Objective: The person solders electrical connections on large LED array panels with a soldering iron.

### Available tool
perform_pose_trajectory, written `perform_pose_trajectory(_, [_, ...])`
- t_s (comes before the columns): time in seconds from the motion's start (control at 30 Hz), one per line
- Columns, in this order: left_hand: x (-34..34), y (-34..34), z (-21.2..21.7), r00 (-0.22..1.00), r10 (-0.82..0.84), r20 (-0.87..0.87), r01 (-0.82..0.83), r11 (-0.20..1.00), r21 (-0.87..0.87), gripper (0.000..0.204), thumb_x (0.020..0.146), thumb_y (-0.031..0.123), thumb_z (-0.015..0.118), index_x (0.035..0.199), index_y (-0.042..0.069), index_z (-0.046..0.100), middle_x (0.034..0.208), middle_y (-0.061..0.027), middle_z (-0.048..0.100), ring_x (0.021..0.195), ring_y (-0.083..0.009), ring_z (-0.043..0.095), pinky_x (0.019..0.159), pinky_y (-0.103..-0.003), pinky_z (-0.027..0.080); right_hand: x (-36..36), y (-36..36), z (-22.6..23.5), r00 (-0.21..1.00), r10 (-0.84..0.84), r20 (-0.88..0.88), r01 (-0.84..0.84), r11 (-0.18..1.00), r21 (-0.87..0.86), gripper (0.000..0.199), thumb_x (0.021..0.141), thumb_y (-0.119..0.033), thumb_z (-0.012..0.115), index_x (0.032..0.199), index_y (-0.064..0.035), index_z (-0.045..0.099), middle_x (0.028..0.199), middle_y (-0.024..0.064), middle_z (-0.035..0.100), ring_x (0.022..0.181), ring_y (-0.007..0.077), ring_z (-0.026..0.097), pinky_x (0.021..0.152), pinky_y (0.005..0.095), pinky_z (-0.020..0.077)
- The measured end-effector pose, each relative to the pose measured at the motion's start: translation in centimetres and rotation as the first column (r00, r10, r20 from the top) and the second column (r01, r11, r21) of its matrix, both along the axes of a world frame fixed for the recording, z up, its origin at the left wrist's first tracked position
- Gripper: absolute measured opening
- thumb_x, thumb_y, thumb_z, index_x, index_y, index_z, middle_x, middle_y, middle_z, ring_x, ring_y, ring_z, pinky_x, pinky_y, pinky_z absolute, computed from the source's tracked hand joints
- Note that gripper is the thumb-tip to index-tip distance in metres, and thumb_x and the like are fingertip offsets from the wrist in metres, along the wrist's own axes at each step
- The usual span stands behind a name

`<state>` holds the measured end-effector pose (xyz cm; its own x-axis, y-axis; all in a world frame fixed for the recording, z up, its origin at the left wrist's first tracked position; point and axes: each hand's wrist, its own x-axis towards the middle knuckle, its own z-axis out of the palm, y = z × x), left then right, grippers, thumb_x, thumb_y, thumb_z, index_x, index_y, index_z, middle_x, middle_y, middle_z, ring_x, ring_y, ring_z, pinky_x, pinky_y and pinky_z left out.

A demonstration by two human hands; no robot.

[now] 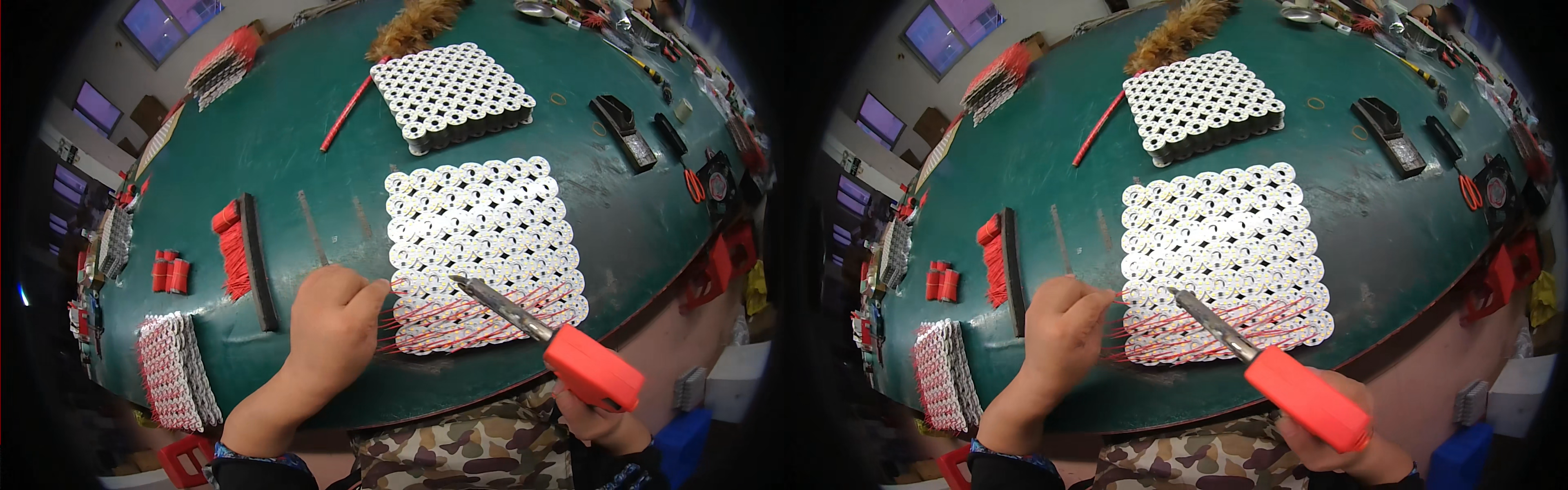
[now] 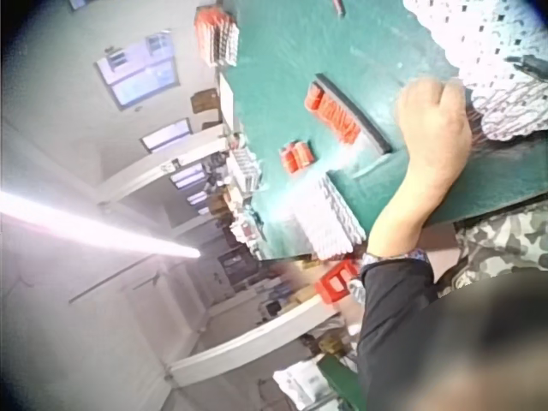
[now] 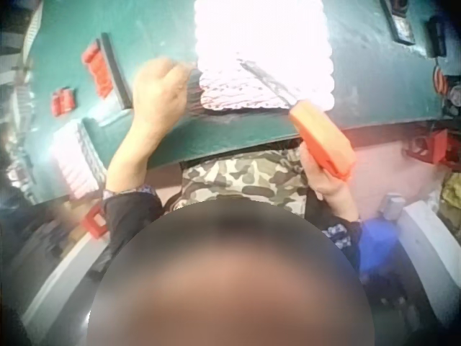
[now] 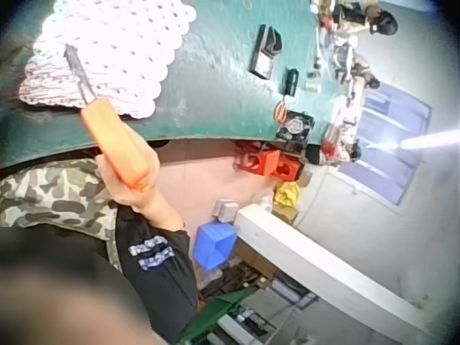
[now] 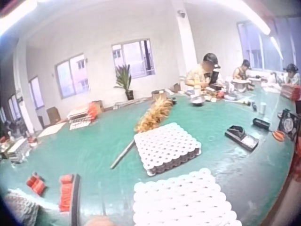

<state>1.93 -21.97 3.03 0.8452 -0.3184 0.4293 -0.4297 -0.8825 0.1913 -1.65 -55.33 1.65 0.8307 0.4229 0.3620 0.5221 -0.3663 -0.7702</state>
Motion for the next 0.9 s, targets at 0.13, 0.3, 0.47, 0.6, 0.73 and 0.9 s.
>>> perform_pose_trajectory(0.13, [0.5, 0.2, -0.2, 1.0, -0.029, -0.012, 0.028, 0.999, -0.031, 0.025, 0.07, -0.005, 0.07, 0.093, 0.005, 0.07, 0.081, -0.0084, 0.063, 0.076, -0.031, 0.061, 0.071, -0.043, 0.048, 0.5, 1.9, -0.6, 0.999, 0.038, -0.014, -0.038, 0.999, 0.005, 0.024, 0.077, -0.008, 0.074, 0.099, -0.0014, 0.069, 0.089, 0.0152, 0.069, 0.074, 0.0348, 0.068, 0.067, 0.0392, 0.056])
perform_pose_trajectory(0.3, [0.5, 0.7, -0.6, 0.999, -0.04, -0.023, 0.04, 0.999, -0.016, 0.022, 0.071, -0.002, 0.069, 0.093, 0.004, 0.07, 0.079, -0.0085, 0.061, 0.076, -0.0312, 0.061, 0.072, -0.044, 0.049, 0.9, 3.4, -1.3, 1.0, 0.02, -0.021, -0.019, 0.999, 0.03, 0.029, 0.076, -0.007, 0.078, 0.103, -0.0006, 0.069, 0.094, 0.0158, 0.07, 0.076, 0.0342, 0.069, 0.068, 0.0385, 0.0563])
perform_pose_trajectory(0.47, [0.6, 0.6, -1.0, 0.999, -0.049, -0.021, 0.048, 0.999, -0.021, 0.021, 0.071, -0.002, 0.069, 0.091, 0.003, 0.07, 0.078, -0.0087, 0.059, 0.075, -0.0311, 0.061, 0.071, -0.044, 0.049, 1.7, 4.2, -0.7, 0.994, 0.103, -0.03, -0.103, 0.995, -0.004, 0.026, 0.078, -0.005, 0.076, 0.102, 0.0002, 0.069, 0.093, 0.016, 0.069, 0.075, 0.0335, 0.069, 0.067, 0.0371, 0.0561])
perform_pose_trajectory(0.6, [0.5, 0.5, -0.9, 0.999, -0.033, -0.027, 0.032, 0.999, -0.026, 0.02, 0.071, -0.002, 0.07, 0.091, 0.003, 0.07, 0.077, -0.0088, 0.058, 0.074, -0.0309, 0.06, 0.071, -0.044, 0.049, 2.3, 4.6, -0.4, 0.987, 0.158, -0.022, -0.158, 0.987, 0.005, 0.024, 0.078, -0.002, 0.075, 0.101, 0.0016, 0.067, 0.093, 0.0167, 0.069, 0.073, 0.0322, 0.069, 0.065, 0.0355, 0.056])
perform_pose_trajectory(0.73, [0.6, 0.5, -0.9, 0.999, -0.036, -0.023, 0.036, 0.999, -0.019, 0.02, 0.072, -0.002, 0.07, 0.091, 0.003, 0.07, 0.076, -0.0086, 0.057, 0.074, -0.0307, 0.06, 0.07, -0.044, 0.049, 1.8, 4.4, -1.2, 0.995, 0.104, 0.015, -0.104, 0.994, 0.018, 0.027, 0.078, -0.002, 0.075, 0.103, 0.0021, 0.067, 0.096, 0.0168, 0.07, 0.074, 0.0315, 0.07, 0.065, 0.0354, 0.0564])
perform_pose_trajectory(0.9, [0.6, 0.5, -1.0, 0.999, -0.035, -0.019, 0.034, 0.999, -0.025, 0.02, 0.071, -0.002, 0.07, 0.09, 0.003, 0.07, 0.074, -0.0086, 0.055, 0.071, -0.0306, 0.058, 0.07, -0.044, 0.048, 2.1, 4.3, -0.8, 0.988, 0.155, 0.0, -0.155, 0.987, -0.043, 0.034, 0.077, -0.001, 0.077, 0.108, 0.0019, 0.065, 0.1, 0.0169, 0.07, 0.075, 0.0311, 0.07, 0.067, 0.0361, 0.0569])
